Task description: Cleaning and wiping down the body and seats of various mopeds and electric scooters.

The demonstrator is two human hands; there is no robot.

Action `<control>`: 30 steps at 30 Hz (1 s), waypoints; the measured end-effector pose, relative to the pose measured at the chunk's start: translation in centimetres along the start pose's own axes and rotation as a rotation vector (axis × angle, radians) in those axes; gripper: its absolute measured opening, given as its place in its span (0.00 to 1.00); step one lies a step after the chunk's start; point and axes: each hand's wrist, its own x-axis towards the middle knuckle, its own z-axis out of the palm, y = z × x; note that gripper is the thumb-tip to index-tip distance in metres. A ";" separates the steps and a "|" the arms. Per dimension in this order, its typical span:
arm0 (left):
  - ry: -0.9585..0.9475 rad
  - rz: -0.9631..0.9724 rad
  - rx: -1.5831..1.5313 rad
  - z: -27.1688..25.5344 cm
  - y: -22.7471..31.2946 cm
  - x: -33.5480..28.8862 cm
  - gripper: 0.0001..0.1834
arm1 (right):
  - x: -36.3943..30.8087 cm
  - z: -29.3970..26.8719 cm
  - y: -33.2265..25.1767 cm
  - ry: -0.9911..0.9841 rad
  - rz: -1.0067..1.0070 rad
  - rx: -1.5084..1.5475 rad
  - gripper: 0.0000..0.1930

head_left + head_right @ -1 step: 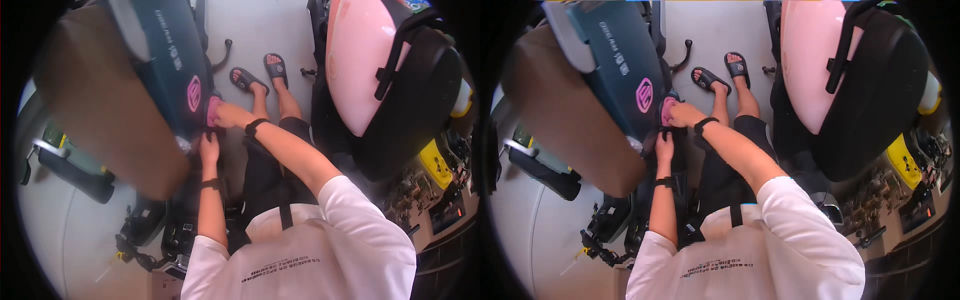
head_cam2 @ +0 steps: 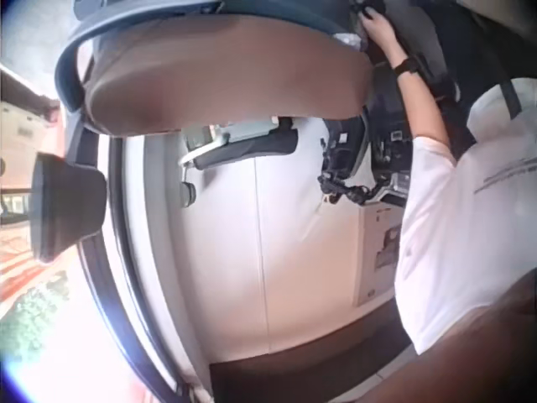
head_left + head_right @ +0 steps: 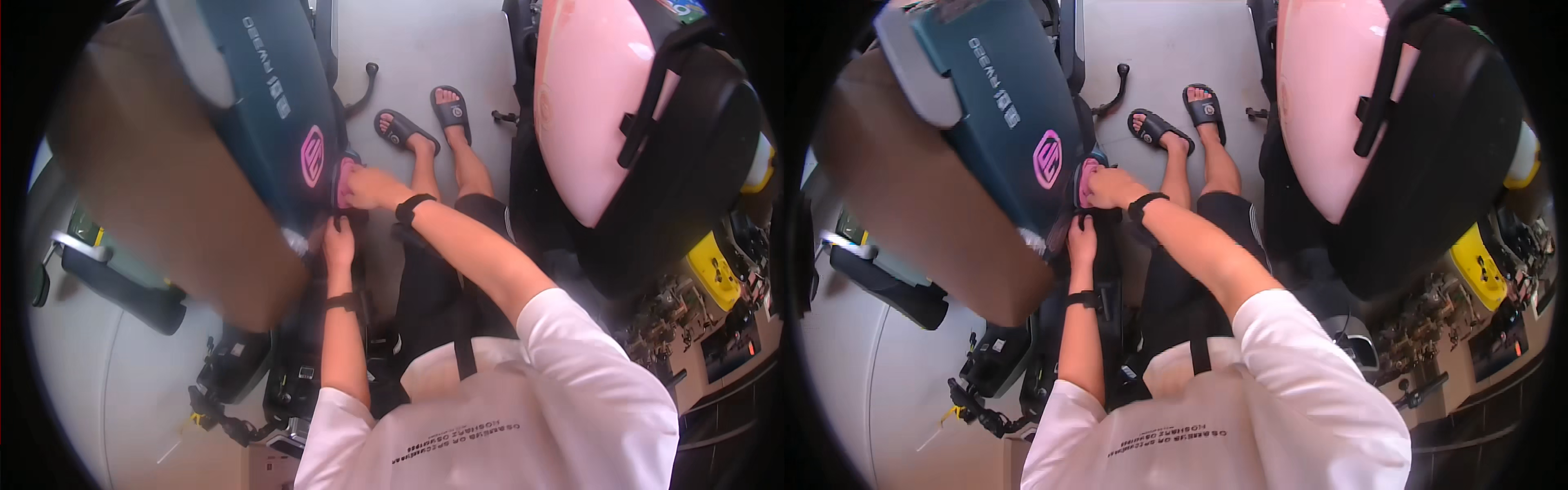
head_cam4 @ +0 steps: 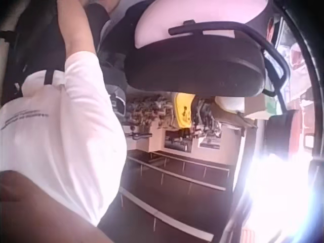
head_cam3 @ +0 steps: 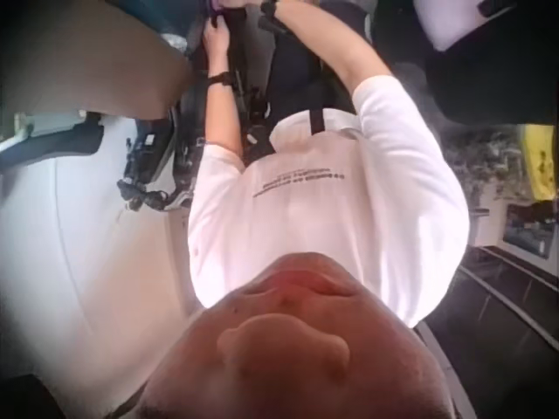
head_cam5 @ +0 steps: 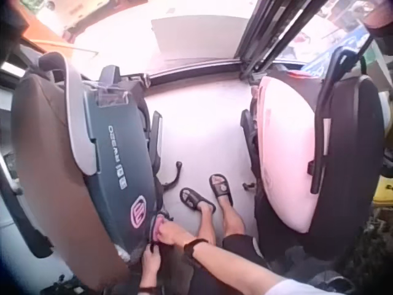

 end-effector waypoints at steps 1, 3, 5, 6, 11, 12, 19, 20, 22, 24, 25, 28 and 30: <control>-0.035 -0.010 0.029 0.1 -0.1 0.5 0.26 | 1.1 0.0 0.0 -0.075 0.051 -0.012 0.24; -0.054 0.027 0.016 1.5 0.7 1.2 0.27 | 2.3 0.4 1.5 -0.046 0.138 -0.031 0.21; -0.027 0.070 0.024 1.7 -0.2 2.5 0.25 | 3.8 -1.0 1.5 0.200 0.214 0.075 0.17; -0.036 0.058 0.031 2.1 0.0 2.3 0.25 | 4.5 -2.0 1.6 0.300 0.178 0.083 0.17; 0.082 0.369 -0.351 3.9 5.2 3.1 0.24 | 9.4 -8.0 1.7 0.517 0.097 0.019 0.16; 0.083 0.351 -0.507 4.3 5.9 3.7 0.24 | 10.0 -8.6 2.0 0.463 0.088 0.007 0.16; 0.095 0.153 -0.367 6.1 8.4 6.8 0.18 | 9.0 -3.0 4.5 0.316 0.206 0.158 0.19; 0.096 0.143 -0.360 6.2 7.7 6.6 0.18 | 8.4 -2.0 4.0 0.228 0.220 0.171 0.19; 0.226 0.202 -0.193 7.4 6.7 6.7 0.15 | 7.9 -0.5 4.5 0.193 0.254 0.154 0.19; 0.232 0.222 -0.159 7.7 6.2 5.5 0.14 | 7.4 -0.3 4.6 0.144 0.295 0.138 0.19; 0.198 0.230 -0.240 7.6 6.0 5.1 0.14 | 7.4 -0.5 4.8 0.088 0.302 0.174 0.19; 0.143 0.227 -0.389 6.9 5.9 5.3 0.15 | 8.1 -2.5 4.3 0.101 0.291 0.222 0.19; 0.110 0.219 -0.462 6.6 7.2 5.9 0.16 | 9.1 -4.5 4.1 0.173 0.279 0.228 0.19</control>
